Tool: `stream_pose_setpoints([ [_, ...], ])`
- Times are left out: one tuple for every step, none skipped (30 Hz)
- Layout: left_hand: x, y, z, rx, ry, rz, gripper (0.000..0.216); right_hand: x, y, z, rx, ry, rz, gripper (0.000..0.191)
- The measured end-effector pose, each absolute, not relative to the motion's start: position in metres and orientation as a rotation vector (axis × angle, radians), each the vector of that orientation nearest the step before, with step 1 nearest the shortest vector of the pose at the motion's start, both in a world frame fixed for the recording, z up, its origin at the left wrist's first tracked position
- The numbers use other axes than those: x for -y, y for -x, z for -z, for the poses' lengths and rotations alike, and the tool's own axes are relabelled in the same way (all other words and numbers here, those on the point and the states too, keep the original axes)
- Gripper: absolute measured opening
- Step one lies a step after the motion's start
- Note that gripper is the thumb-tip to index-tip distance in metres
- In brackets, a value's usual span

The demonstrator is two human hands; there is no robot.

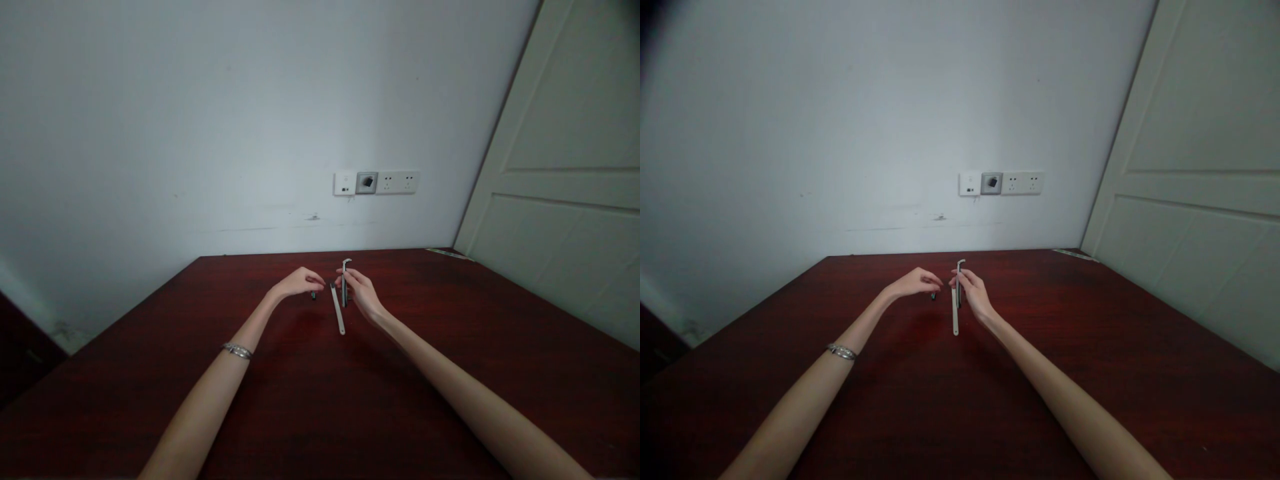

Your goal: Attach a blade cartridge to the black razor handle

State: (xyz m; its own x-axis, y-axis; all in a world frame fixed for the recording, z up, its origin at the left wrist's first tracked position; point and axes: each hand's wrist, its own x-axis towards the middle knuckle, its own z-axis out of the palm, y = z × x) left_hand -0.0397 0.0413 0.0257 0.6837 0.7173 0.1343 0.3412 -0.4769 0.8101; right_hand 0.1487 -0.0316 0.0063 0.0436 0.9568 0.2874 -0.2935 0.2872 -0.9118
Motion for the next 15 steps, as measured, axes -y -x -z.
stream_pose_setpoints([
  [-0.037,0.038,-0.028,-0.770,-2.079,-0.527,0.026,0.032,-0.151,-0.007,1.134,0.791,-1.088,0.031],
  [-0.033,0.036,-0.031,-0.734,-2.076,-0.464,0.027,0.032,-0.152,-0.007,1.147,0.802,-1.061,0.032],
  [-0.030,0.035,-0.032,-0.704,-2.076,-0.416,0.028,0.032,-0.154,-0.008,1.151,0.811,-1.040,0.032],
  [-0.026,0.033,-0.034,-0.683,-2.077,-0.381,0.029,0.032,-0.154,-0.008,1.149,0.818,-1.024,0.031],
  [-0.023,0.031,-0.035,-0.673,-2.079,-0.358,0.031,0.032,-0.155,-0.008,1.142,0.826,-1.010,0.030],
  [-0.021,0.029,-0.035,-0.672,-2.081,-0.348,0.034,0.033,-0.155,-0.009,1.134,0.835,-0.994,0.028],
  [-0.019,0.027,-0.034,-0.678,-2.082,-0.349,0.036,0.033,-0.155,-0.009,1.125,0.846,-0.975,0.027],
  [-0.018,0.025,-0.033,-0.683,-2.084,-0.358,0.038,0.033,-0.154,-0.009,1.115,0.858,-0.955,0.026],
  [-0.017,0.023,-0.032,-0.682,-2.085,-0.372,0.039,0.034,-0.153,-0.009,1.106,0.867,-0.940,0.025],
  [-0.017,0.021,-0.030,-0.673,-2.088,-0.393,0.038,0.034,-0.153,-0.009,1.098,0.873,-0.931,0.025],
  [-0.016,0.018,-0.027,-0.658,-2.091,-0.419,0.037,0.034,-0.152,-0.009,1.092,0.874,-0.929,0.025],
  [-0.016,0.016,-0.024,-0.642,-2.093,-0.453,0.035,0.034,-0.150,-0.009,1.087,0.872,-0.932,0.026],
  [-0.016,0.013,-0.020,-0.630,-2.094,-0.490,0.033,0.034,-0.149,-0.008,1.084,0.869,-0.936,0.026],
  [-0.016,0.011,-0.017,-0.620,-2.094,-0.532,0.031,0.034,-0.148,-0.008,1.085,0.866,-0.934,0.026],
  [-0.015,0.009,-0.015,-0.611,-2.093,-0.569,0.030,0.034,-0.147,-0.008,1.086,0.863,-0.929,0.026],
])
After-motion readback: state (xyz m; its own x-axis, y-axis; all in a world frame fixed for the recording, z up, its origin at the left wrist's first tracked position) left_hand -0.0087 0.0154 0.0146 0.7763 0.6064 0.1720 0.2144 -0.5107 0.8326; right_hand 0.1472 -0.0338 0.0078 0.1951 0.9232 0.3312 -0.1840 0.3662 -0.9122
